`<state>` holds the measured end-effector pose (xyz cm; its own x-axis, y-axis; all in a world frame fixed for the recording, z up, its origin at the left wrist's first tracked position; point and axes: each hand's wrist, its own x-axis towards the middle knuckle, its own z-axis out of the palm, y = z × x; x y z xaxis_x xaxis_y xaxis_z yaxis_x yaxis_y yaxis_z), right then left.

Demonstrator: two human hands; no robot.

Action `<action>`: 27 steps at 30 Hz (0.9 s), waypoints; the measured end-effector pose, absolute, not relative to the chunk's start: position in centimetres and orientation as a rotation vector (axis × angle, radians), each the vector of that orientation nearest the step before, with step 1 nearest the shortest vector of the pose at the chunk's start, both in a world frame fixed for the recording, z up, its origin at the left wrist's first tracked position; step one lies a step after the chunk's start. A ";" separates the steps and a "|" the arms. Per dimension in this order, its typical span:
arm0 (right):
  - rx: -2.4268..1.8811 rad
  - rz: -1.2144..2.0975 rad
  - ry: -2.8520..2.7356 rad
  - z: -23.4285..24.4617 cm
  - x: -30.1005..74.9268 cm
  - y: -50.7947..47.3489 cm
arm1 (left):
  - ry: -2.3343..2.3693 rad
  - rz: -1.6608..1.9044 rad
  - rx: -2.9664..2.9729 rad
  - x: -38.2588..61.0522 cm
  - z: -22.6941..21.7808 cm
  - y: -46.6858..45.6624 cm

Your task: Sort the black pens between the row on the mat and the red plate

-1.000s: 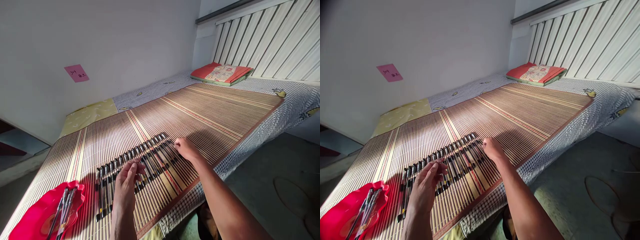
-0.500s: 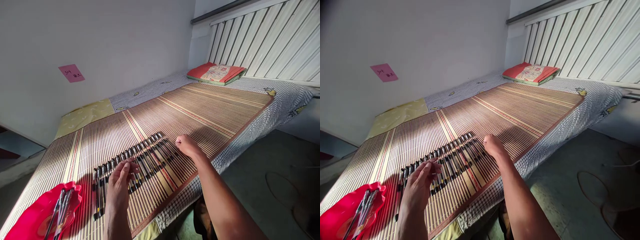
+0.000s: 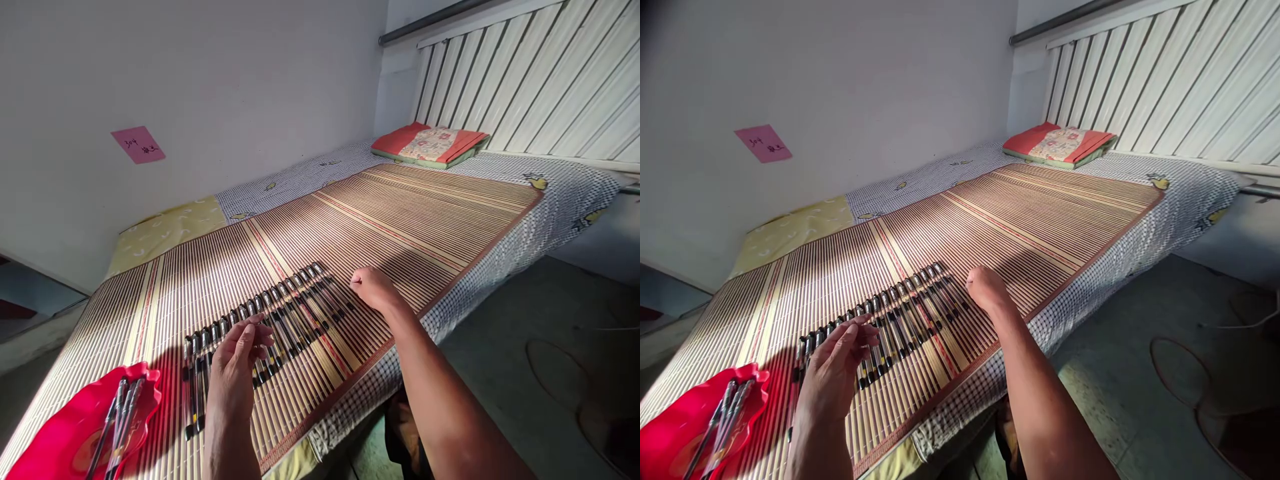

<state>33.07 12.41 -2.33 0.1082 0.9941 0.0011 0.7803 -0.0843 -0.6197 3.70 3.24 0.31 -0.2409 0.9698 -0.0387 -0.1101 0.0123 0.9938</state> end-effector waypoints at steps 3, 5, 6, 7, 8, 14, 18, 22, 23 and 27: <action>-1.838 0.606 -1.606 -2.3 32.9 12.9 | 1.296 1.390 1.030 3.8 0.2 3.3; -1.751 0.657 -1.543 -1.9 32.8 13.1 | 1.280 1.322 1.086 4.1 0.1 3.2; -1.660 0.721 -1.468 -1.7 32.9 13.2 | 1.269 1.283 1.104 4.4 0.0 3.1; -1.566 0.781 -1.386 -1.4 32.9 13.3 | 1.263 1.244 1.115 4.7 0.0 3.0; -1.365 0.897 -1.175 -1.1 33.1 13.3 | 1.243 1.232 1.103 4.9 0.0 2.8; -0.768 1.064 -0.118 0.6 33.6 13.0 | 1.386 1.177 1.223 3.8 0.1 2.2; -0.714 1.105 0.004 1.5 33.2 12.1 | 1.923 1.121 1.337 -2.4 1.3 0.4; -0.686 1.111 0.003 2.0 33.2 11.4 | 2.367 1.172 1.196 -11.2 3.1 -1.7; -0.684 1.110 -0.006 1.9 33.4 11.4 | 2.475 1.166 1.149 -13.2 3.3 -2.0; -0.663 1.098 -0.038 1.3 33.9 12.1 | 2.652 1.059 1.069 -18.2 2.2 -2.0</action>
<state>33.89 12.06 1.30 0.4750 0.8314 -0.2885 -0.8097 0.2845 -0.5133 -18.17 -2.01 2.21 -0.7504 0.6407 0.1625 0.5764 0.5140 0.6353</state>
